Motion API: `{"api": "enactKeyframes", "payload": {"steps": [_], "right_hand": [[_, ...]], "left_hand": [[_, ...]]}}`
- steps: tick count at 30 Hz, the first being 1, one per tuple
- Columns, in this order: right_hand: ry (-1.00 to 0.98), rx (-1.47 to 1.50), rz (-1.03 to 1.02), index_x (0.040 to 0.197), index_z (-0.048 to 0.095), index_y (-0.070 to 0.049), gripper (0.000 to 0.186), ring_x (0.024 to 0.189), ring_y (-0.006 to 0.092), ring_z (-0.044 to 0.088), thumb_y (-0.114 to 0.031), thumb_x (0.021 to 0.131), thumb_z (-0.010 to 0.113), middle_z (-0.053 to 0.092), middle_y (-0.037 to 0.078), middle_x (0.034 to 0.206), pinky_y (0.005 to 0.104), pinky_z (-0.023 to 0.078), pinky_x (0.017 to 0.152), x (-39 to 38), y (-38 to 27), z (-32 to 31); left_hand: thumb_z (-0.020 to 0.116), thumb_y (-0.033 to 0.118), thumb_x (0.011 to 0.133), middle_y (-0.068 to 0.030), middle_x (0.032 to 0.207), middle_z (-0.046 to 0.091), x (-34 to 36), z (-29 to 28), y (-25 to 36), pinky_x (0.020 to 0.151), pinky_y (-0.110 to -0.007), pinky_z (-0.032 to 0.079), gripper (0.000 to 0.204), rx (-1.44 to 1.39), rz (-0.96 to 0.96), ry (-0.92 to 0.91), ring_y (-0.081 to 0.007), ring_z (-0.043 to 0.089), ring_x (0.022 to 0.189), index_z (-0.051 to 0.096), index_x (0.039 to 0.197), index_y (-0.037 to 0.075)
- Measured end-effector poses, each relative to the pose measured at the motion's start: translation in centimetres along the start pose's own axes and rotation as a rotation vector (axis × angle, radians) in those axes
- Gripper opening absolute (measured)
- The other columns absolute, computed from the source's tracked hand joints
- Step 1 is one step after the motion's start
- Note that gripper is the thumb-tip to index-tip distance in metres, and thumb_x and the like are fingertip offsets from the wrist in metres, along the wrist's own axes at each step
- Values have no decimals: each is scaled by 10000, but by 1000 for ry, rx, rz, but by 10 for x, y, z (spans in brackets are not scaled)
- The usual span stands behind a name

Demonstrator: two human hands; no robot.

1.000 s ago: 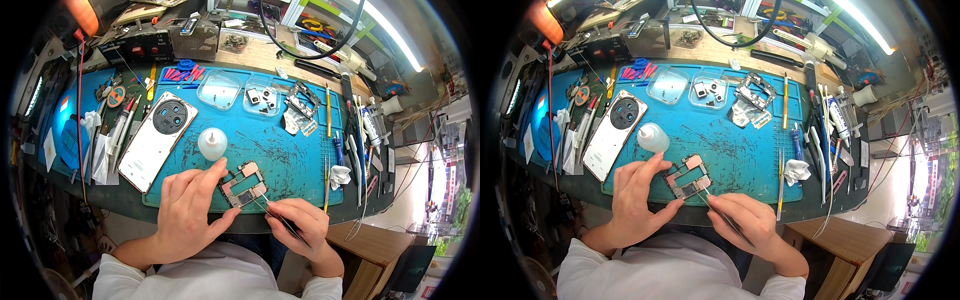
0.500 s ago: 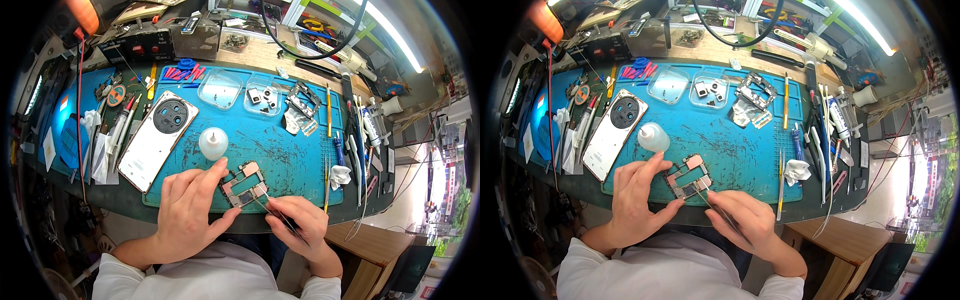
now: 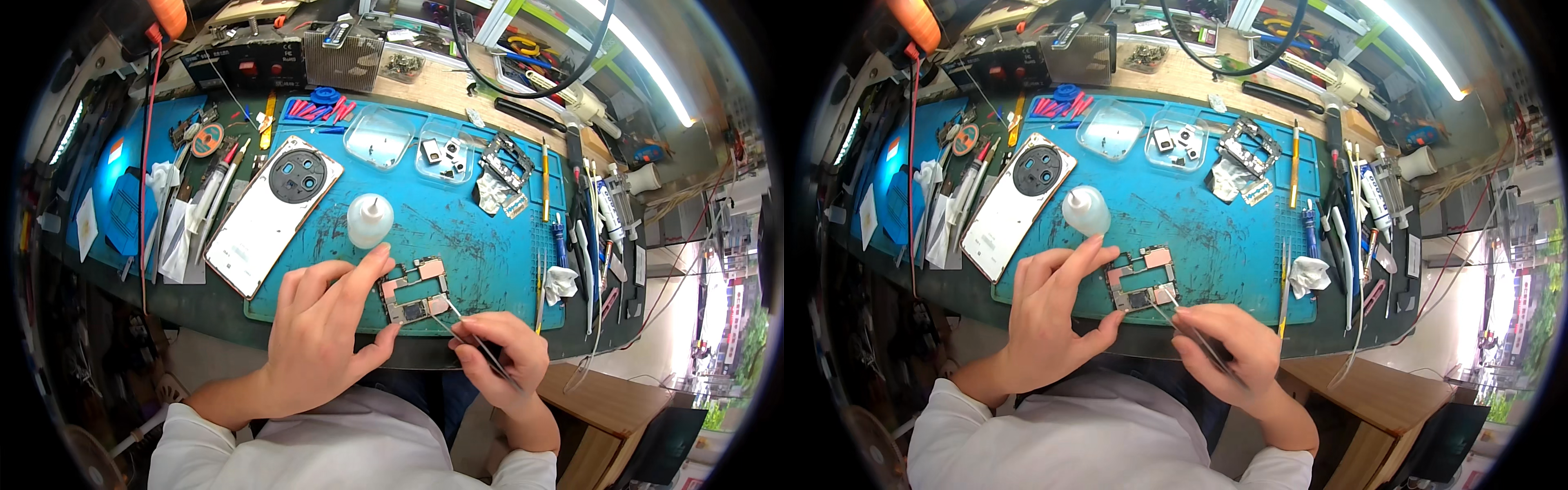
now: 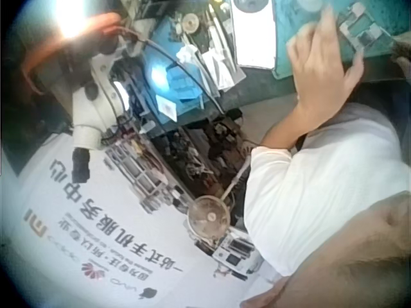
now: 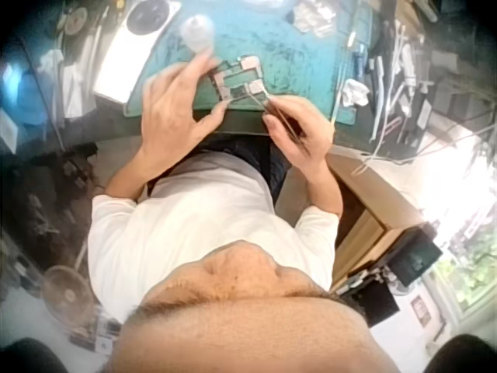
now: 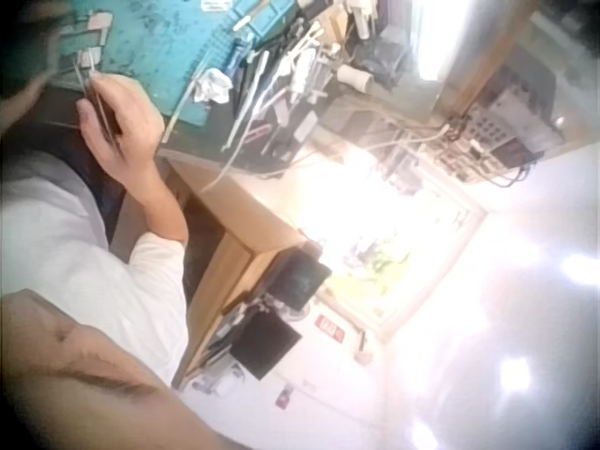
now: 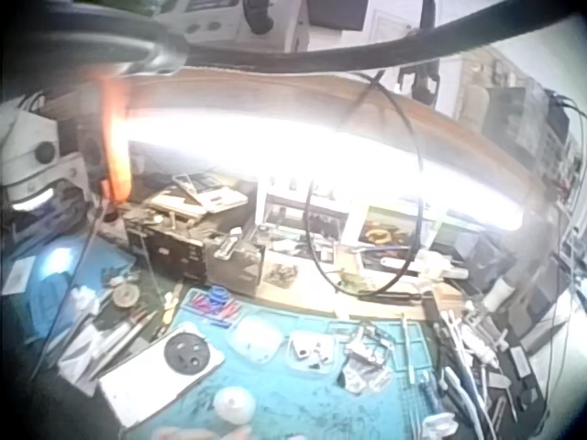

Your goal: The person cleans a small electronic component with a brush, then uses tweezers to place a small part onto the component. They apply a liquid from a bottle and continue to manipulate the component with tweezers on a workbench.

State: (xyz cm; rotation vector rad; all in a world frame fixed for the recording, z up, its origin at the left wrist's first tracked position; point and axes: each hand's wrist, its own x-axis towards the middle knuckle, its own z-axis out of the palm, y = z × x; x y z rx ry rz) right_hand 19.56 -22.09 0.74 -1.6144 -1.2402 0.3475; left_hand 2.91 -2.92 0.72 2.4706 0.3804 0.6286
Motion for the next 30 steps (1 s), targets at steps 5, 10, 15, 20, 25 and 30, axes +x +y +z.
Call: {"api": "enactKeyframes", "payload": {"steps": [5, 10, 15, 20, 25, 30], "right_hand": [[-4, 34, 38, 1171, 720, 57, 325, 843, 231, 740, 49, 852, 782, 751, 171, 977, 308, 586, 733, 2, -1, -9], [-32, 26, 47, 1152, 731, 41, 344, 834, 222, 733, 64, 816, 801, 757, 154, 952, 299, 569, 706, 7, -4, -5], [-51, 18, 45, 1118, 733, 36, 320, 810, 215, 734, 71, 806, 798, 758, 150, 955, 290, 567, 678, 15, 0, -3], [-72, 42, 42, 1097, 735, 36, 311, 811, 213, 737, 74, 794, 796, 761, 154, 964, 290, 571, 672, 14, 5, -4], [-67, 52, 63, 1089, 737, 32, 311, 810, 209, 738, 78, 787, 794, 761, 154, 976, 291, 573, 672, 13, 4, -4], [-72, 53, 76, 1090, 738, 30, 312, 811, 207, 738, 79, 786, 793, 760, 156, 978, 288, 571, 670, 13, 5, -5]], "left_hand": [[862, 56, 721, -75, 1288, 705, -1, 0, -1, 943, -400, 406, 906, 8, -6, -11, -262, 573, 1080, 454, 1528, 5], [841, 31, 748, -69, 1285, 694, 1, 1, -1, 935, -399, 406, 882, -8, -9, 2, -272, 571, 1078, 450, 1539, 20], [836, 24, 750, -49, 1319, 702, 2, -1, 2, 935, -396, 396, 880, -28, -36, -26, -258, 574, 1083, 454, 1542, 32], [831, 13, 753, -34, 1338, 709, 4, -1, 0, 939, -389, 390, 867, -74, -44, -46, -245, 576, 1086, 461, 1537, 39], [832, 9, 754, -34, 1332, 711, 4, -1, -1, 932, -392, 392, 870, -90, -44, -44, -242, 580, 1081, 458, 1539, 42], [832, 11, 754, -31, 1333, 711, 4, -1, -1, 928, -391, 396, 868, -96, -40, -43, -239, 584, 1080, 459, 1537, 41]]}}
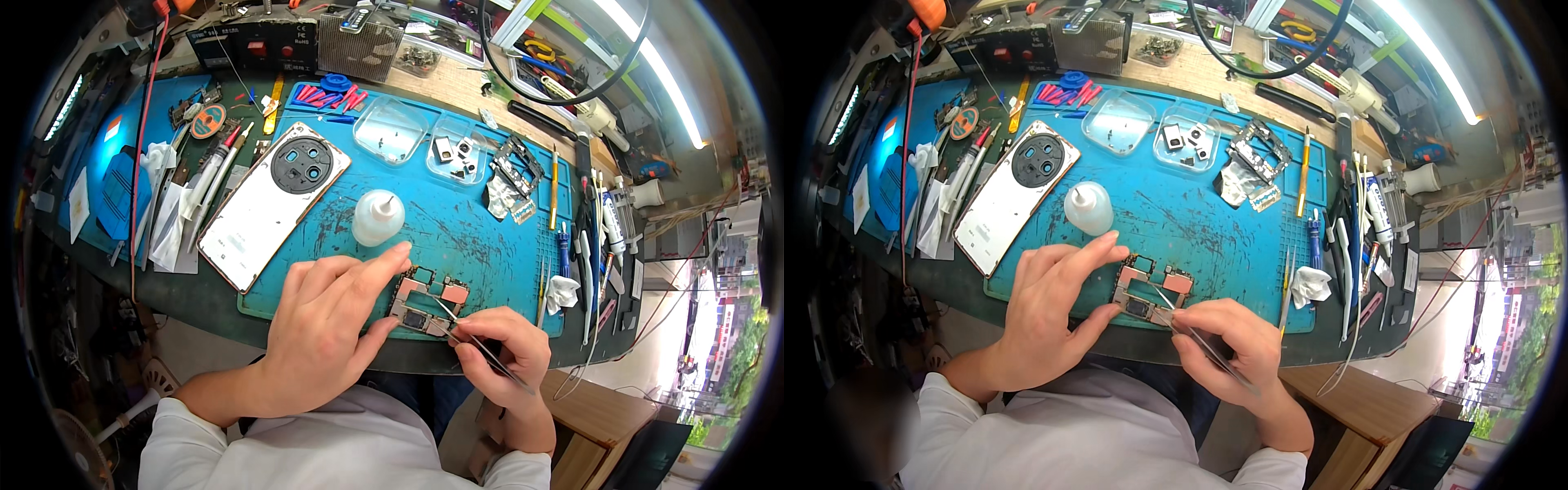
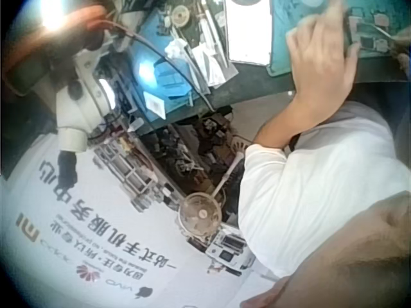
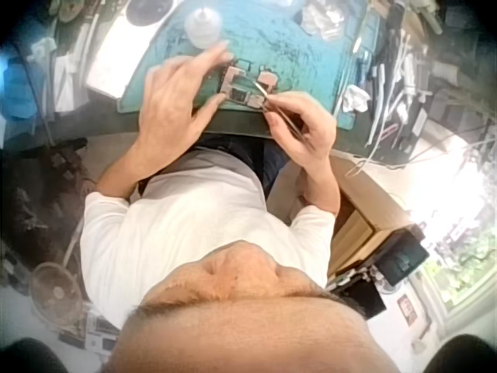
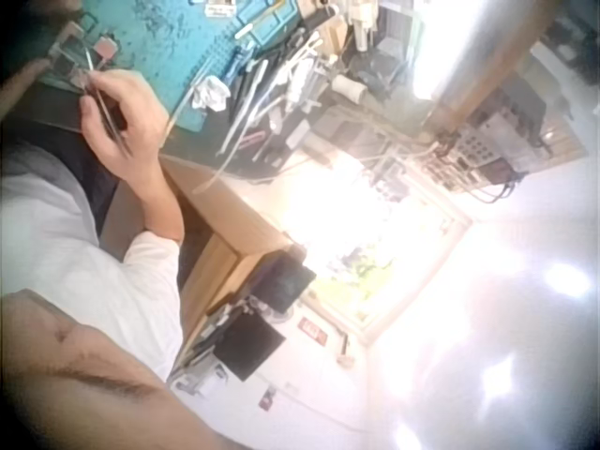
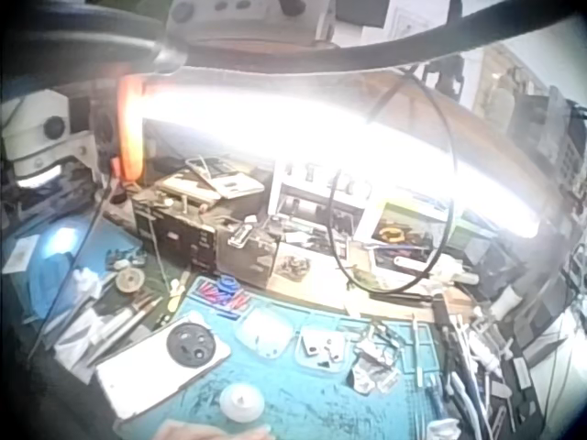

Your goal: The person cleans a small electronic component with a brush, then uses tweezers to place a small part onto the component. They apply a liquid from a bottle and continue to manipulate the component with tweezers on a workbench.

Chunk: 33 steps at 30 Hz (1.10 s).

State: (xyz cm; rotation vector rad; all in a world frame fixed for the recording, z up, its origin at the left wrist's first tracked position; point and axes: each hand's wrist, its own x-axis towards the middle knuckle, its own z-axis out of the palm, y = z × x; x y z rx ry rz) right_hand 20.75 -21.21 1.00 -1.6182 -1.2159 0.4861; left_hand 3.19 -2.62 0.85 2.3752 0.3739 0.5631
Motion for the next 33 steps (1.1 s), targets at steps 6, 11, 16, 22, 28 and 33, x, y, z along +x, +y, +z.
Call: {"api": "enactKeyframes", "payload": {"steps": [6, 11, 16, 22, 28, 33], "right_hand": [[-24, 14, 22, 1097, 740, 32, 308, 812, 205, 737, 72, 796, 792, 760, 157, 985, 287, 569, 670, 3, 0, -2], [-32, 6, 20, 1108, 741, 36, 314, 822, 205, 738, 62, 801, 803, 761, 163, 997, 286, 569, 675, 3, 1, -1], [-25, 18, 21, 1118, 741, 38, 323, 839, 211, 744, 49, 804, 817, 763, 171, 1008, 289, 573, 691, 5, -1, 1], [12, 5, -24, 1103, 741, 35, 324, 828, 245, 755, 50, 787, 813, 770, 172, 984, 311, 590, 699, -3, -1, 1], [51, -149, -200, 1072, 740, 15, 328, 757, 270, 752, 39, 752, 806, 763, 154, 908, 329, 598, 650, -12, -1, 5], [70, -252, -293, 1082, 744, -3, 337, 703, 240, 727, 16, 754, 815, 760, 137, 909, 311, 569, 590, -20, 0, 11]], "left_hand": [[828, 6, 752, -30, 1334, 710, 0, 0, -1, 925, -388, 398, 864, -3, 2, 1, -237, 587, 1077, 462, 1534, 39], [825, 1, 749, -29, 1331, 714, 0, -1, 0, 925, -385, 399, 856, -8, 4, 7, -234, 587, 1076, 473, 1528, 38], [823, -3, 746, -28, 1324, 719, 0, 0, 1, 922, -383, 400, 855, -11, -1, 14, -231, 588, 1077, 477, 1527, 39], [866, 76, 741, -60, 1330, 697, -1, 0, 2, 927, -388, 403, 876, 17, -32, -5, -253, 589, 1088, 487, 1529, 40], [906, 159, 725, -77, 1297, 680, 0, 1, 4, 947, -406, 408, 895, 44, 38, 33, -266, 582, 1117, 504, 1514, 33], [921, 222, 721, -66, 1204, 672, -4, 7, 0, 933, -418, 423, 882, 114, 77, 34, -276, 574, 1076, 529, 1484, 17]]}}
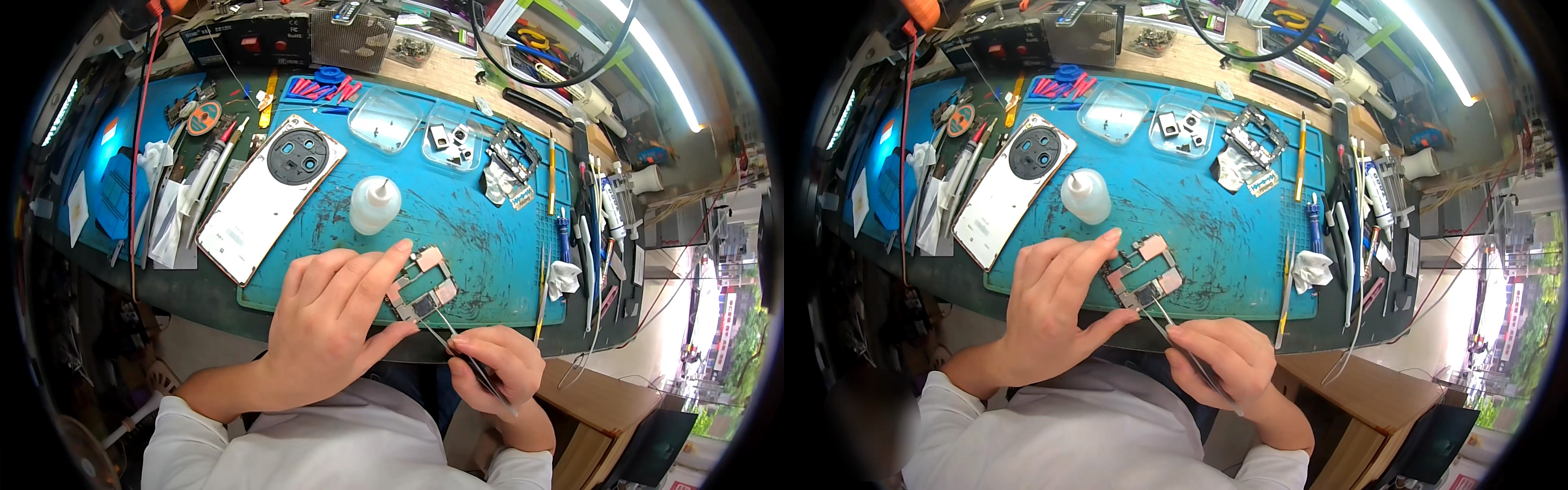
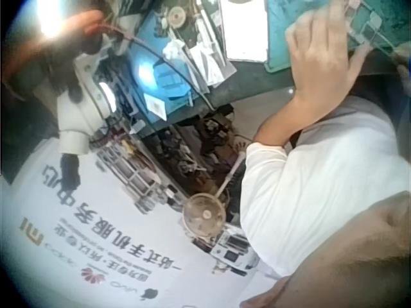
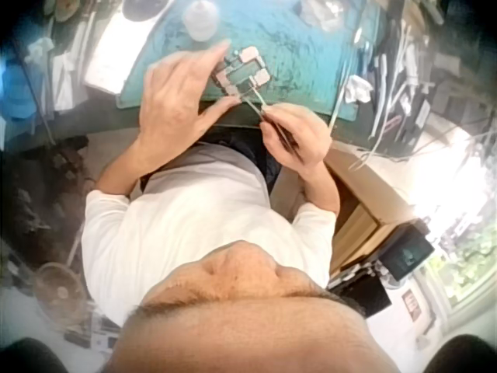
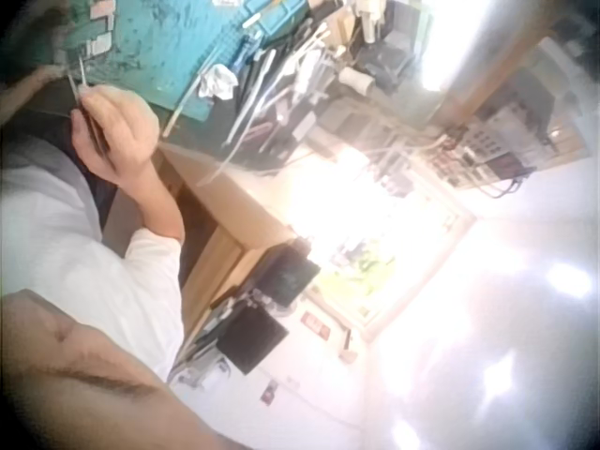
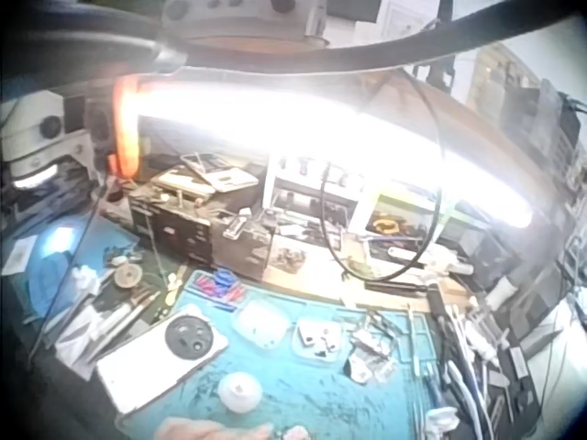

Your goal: The person cleans a small electronic component with a brush, then uses tweezers to place a small part onto the component. They apply a liquid from a bottle and continue to manipulate the component with tweezers on a workbench.

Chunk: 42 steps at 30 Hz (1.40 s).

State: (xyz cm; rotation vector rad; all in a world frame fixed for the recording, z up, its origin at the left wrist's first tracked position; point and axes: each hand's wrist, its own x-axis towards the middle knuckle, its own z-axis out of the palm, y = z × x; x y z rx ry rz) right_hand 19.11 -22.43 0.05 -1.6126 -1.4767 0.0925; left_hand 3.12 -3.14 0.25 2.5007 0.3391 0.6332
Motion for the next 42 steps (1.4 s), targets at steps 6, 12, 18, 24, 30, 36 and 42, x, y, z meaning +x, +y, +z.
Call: {"api": "enactKeyframes", "payload": {"steps": [6, 12, 18, 24, 30, 36, 42], "right_hand": [[-3, -80, -42, 1099, 749, -14, 358, 673, 228, 704, 1, 751, 833, 759, 117, 928, 301, 544, 564, 1, -1, 3], [-2, -94, -35, 1104, 750, -16, 370, 669, 222, 701, 2, 745, 837, 758, 114, 932, 301, 541, 565, 1, 0, 4], [-14, -125, -47, 1092, 743, -10, 349, 665, 226, 697, 16, 753, 817, 754, 120, 912, 305, 543, 568, 1, -1, 3], [-15, -178, -80, 1083, 732, -7, 325, 651, 239, 695, 33, 766, 791, 749, 137, 880, 311, 553, 576, 6, -4, 8], [-20, -206, -113, 1102, 725, -4, 346, 665, 236, 695, 29, 766, 805, 752, 139, 906, 310, 550, 575, 5, -5, 9], [67, -198, -94, 1099, 735, 12, 323, 717, 215, 711, -27, 797, 845, 757, 114, 938, 298, 553, 579, 1, -5, 7], [256, -345, 1, 1066, 732, 8, 240, 718, 273, 724, -40, 839, 796, 763, 123, 892, 349, 587, 642, -17, 2, -23]], "left_hand": [[922, 313, 725, -61, 1140, 664, -2, 5, 2, 909, -413, 426, 884, 91, 5, 51, -280, 570, 1055, 544, 1468, 18], [916, 339, 731, -53, 1118, 663, -3, 5, 1, 896, -411, 425, 892, 97, 3, 52, -273, 568, 1037, 541, 1474, 18], [911, 344, 737, -48, 1103, 664, -3, 6, 2, 891, -409, 422, 891, 96, 3, 51, -270, 568, 1031, 539, 1478, 19], [906, 343, 744, -46, 1087, 661, -2, 5, 0, 881, -409, 420, 880, 81, 10, 49, -267, 563, 1013, 543, 1478, 20], [907, 337, 745, -45, 1092, 656, -4, 5, 1, 884, -408, 418, 874, 84, 8, 47, -267, 560, 1010, 547, 1477, 22], [948, 277, 681, -52, 1127, 683, 0, 5, 3, 909, -413, 419, 916, 80, 1, 46, -272, 580, 1052, 553, 1466, 19], [929, 101, 663, -77, 1244, 705, -1, 4, 5, 946, -414, 412, 907, 50, 1, 43, -281, 583, 1109, 526, 1469, 2]]}}
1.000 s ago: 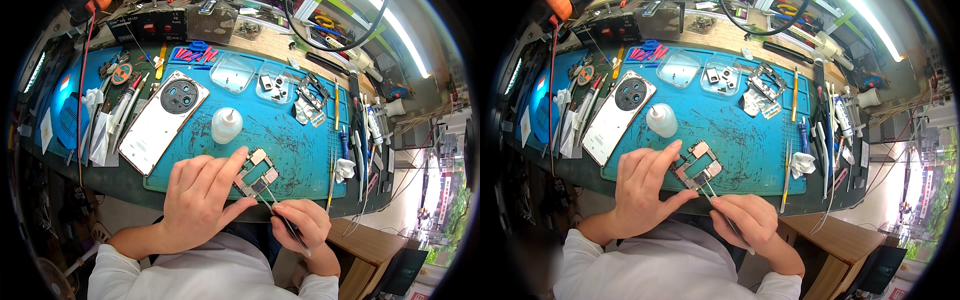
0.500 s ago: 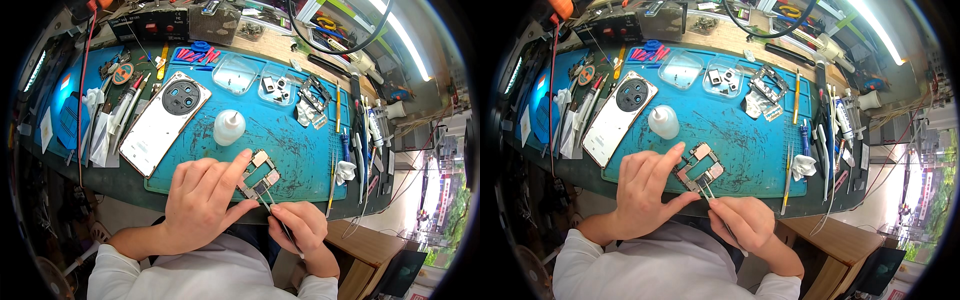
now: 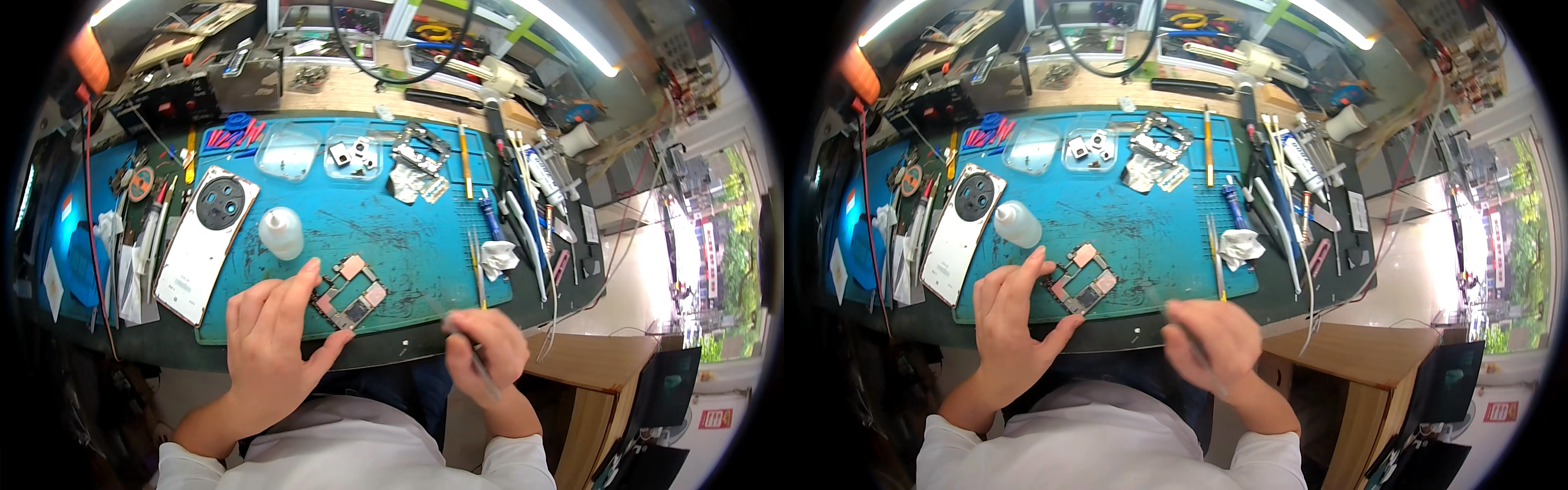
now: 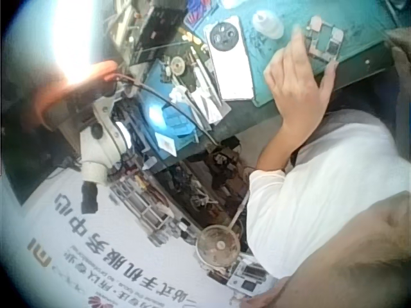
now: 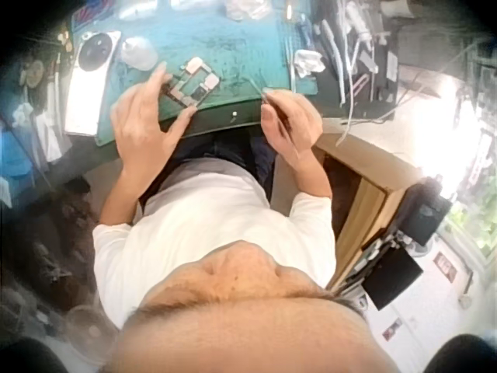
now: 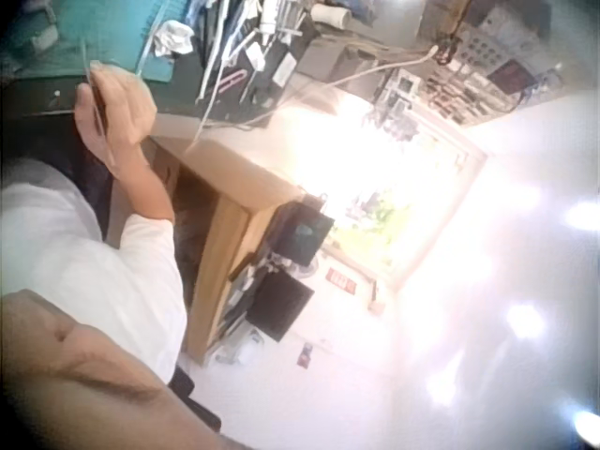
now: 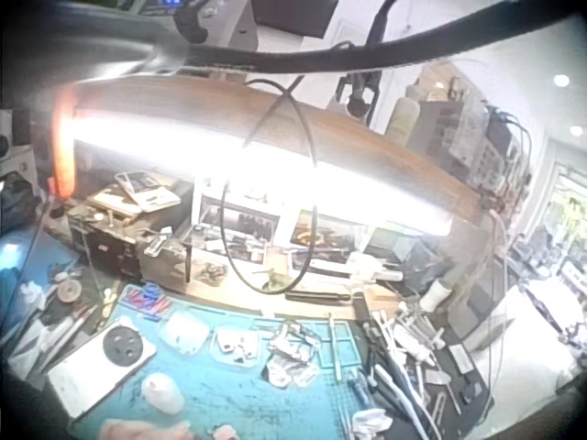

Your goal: The person cleans a small electronic component with a brush, then uses tweezers to place a small part onto the component. They apply a liquid from a bottle and continue to manipulate the component with tweezers on a workbench.

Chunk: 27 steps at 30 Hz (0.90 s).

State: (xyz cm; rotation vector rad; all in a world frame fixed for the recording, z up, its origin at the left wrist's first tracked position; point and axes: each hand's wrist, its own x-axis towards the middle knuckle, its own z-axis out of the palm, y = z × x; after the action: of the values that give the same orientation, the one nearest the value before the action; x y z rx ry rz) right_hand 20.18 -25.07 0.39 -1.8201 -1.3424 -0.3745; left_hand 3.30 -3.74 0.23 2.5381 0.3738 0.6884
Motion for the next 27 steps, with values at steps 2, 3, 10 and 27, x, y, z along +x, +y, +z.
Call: {"api": "enactKeyframes", "payload": {"steps": [2, 3, 10, 27], "right_hand": [[79, -176, 112, 1084, 726, 23, 240, 740, 262, 726, 7, 851, 780, 749, 136, 913, 330, 588, 681, -1, 12, -14], [103, -245, 189, 1096, 726, 28, 241, 754, 245, 728, 23, 859, 772, 745, 140, 924, 319, 588, 699, 0, 16, -21], [132, -119, 396, 1116, 739, 39, 241, 789, 155, 722, -4, 885, 792, 752, 126, 940, 261, 571, 724, -20, 31, -39], [-141, 470, 399, 1065, 759, 58, 127, 752, 178, 745, 1, 973, 693, 769, 149, 912, 279, 603, 686, -27, -34, -72]], "left_hand": [[919, 139, 691, -74, 1214, 702, 0, 1, 0, 940, -420, 410, 901, 14, 13, 16, -276, 588, 1102, 514, 1486, 14], [913, 157, 705, -73, 1198, 701, 0, 2, 1, 937, -422, 409, 899, 19, 20, 22, -274, 591, 1098, 508, 1495, 20], [914, 84, 691, -111, 1285, 685, -2, 1, 3, 1013, -434, 413, 903, -3, 7, 23, -307, 573, 1150, 496, 1485, -15], [747, -30, 884, -127, 1053, 731, 7, 44, 61, 723, -343, 591, 305, -671, 258, -81, -260, 733, 889, 702, 1183, 7]]}}
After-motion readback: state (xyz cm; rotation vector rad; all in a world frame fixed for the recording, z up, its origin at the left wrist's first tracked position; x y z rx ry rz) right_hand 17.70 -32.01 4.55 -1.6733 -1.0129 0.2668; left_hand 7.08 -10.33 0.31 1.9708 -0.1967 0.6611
